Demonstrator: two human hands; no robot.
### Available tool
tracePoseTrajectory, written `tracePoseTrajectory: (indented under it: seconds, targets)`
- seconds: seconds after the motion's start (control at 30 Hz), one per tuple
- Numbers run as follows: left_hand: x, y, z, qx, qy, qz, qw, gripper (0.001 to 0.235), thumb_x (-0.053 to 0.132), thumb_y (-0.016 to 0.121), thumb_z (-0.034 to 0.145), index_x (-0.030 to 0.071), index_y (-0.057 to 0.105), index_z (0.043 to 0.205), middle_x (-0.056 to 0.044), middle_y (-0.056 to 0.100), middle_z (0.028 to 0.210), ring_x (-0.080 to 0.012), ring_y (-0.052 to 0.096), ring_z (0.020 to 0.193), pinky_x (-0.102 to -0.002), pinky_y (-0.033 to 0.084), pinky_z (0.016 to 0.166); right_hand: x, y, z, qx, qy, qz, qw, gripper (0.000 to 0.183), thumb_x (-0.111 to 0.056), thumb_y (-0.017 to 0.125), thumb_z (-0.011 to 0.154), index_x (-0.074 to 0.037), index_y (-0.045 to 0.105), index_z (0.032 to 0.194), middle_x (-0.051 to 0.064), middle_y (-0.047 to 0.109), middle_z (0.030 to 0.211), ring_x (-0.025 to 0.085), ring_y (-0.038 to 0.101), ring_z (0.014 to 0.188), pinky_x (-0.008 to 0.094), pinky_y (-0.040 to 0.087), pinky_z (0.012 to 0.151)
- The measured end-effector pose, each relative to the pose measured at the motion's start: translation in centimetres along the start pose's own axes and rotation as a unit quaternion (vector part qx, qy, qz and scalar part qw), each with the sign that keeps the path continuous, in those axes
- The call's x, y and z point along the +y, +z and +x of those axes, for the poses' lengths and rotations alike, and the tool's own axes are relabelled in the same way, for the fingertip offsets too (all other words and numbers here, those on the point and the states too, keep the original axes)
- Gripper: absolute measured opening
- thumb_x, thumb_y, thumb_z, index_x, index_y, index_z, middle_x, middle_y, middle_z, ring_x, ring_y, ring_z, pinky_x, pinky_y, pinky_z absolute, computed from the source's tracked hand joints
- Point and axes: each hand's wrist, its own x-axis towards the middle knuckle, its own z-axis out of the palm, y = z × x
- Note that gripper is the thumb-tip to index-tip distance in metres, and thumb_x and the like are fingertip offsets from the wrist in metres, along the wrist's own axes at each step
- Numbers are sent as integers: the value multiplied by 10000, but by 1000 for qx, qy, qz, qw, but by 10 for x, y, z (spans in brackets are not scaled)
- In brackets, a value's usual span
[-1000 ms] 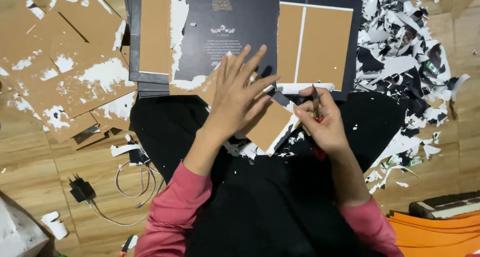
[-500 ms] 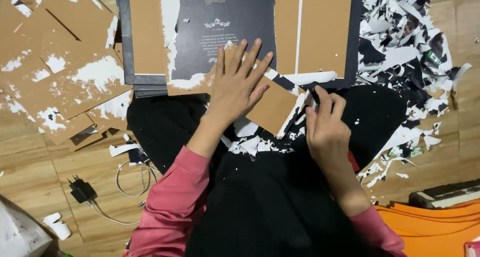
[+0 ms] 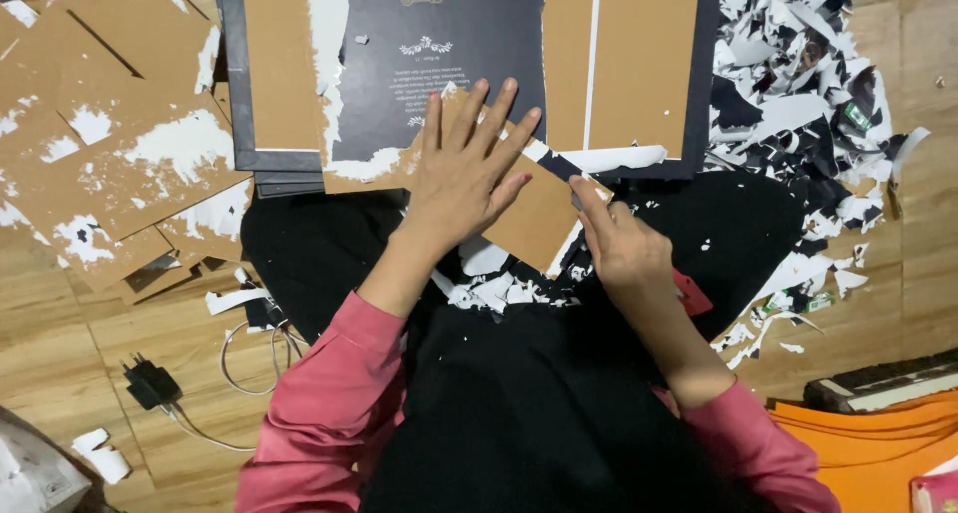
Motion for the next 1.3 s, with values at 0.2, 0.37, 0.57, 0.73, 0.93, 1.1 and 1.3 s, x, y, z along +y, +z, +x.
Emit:
tracePoseTrajectory:
  seconds: [0.2,0.37,0.57,0.73,0.93,1.1,1.3]
  targets:
    - [0,-1,0,14,8,-3,1000,518,465,321,934,270,266,1410,-50,196,1477,-290,128,1355,-569,-6,1047,10,-3,1,-57,67,191,978,309,-314,404,949,-347,526,1231,22,492,614,281,575,520,367,489,496]
    - [-2,1,-1,26,16,-6,1000,520,480,325,925,286,273,1404,-40,218,1472,-280,141,1354,-563,7,1051,8,-14,9,-31,89,258,961,291,-277,421,953,-288,557,1210,64,599,732,298,617,644,386,498,565]
    - [-5,-4,-5,22,51,20,998,528,472,376,936,263,262,1407,-46,202,1472,-281,143,1357,-572,58,1057,51,-71,34,135,128,312,932,308,-149,346,1026,-84,442,1311,90,462,896,254,442,746,362,370,636]
    - [-5,-7,0,32,71,-1,997,518,497,318,915,282,305,1386,-37,238,1465,-274,177,1349,-564,72,1054,47,-73,27,75,112,265,955,361,-131,448,935,-62,382,1283,183,571,1163,495,538,813,601,401,634]
    - [-10,-4,-1,-5,91,29,995,538,525,300,889,337,258,1392,-4,217,1472,-244,165,1352,-539,50,1066,14,-44,6,-270,111,265,919,478,-403,416,868,-282,318,1320,133,662,946,403,626,821,485,485,675]
    - [-9,-5,-1,-15,90,30,995,548,535,306,881,335,261,1389,0,223,1468,-238,175,1348,-529,39,1070,12,-24,-7,-187,181,276,925,370,-485,522,821,-229,515,1089,64,660,828,296,661,725,379,514,583]
    - [-1,-2,-7,69,106,15,992,493,449,378,889,293,358,1356,-23,274,1454,-231,191,1352,-509,30,1075,15,-11,-7,-144,213,339,905,274,-361,553,854,-133,606,997,82,657,816,310,647,750,381,524,597]
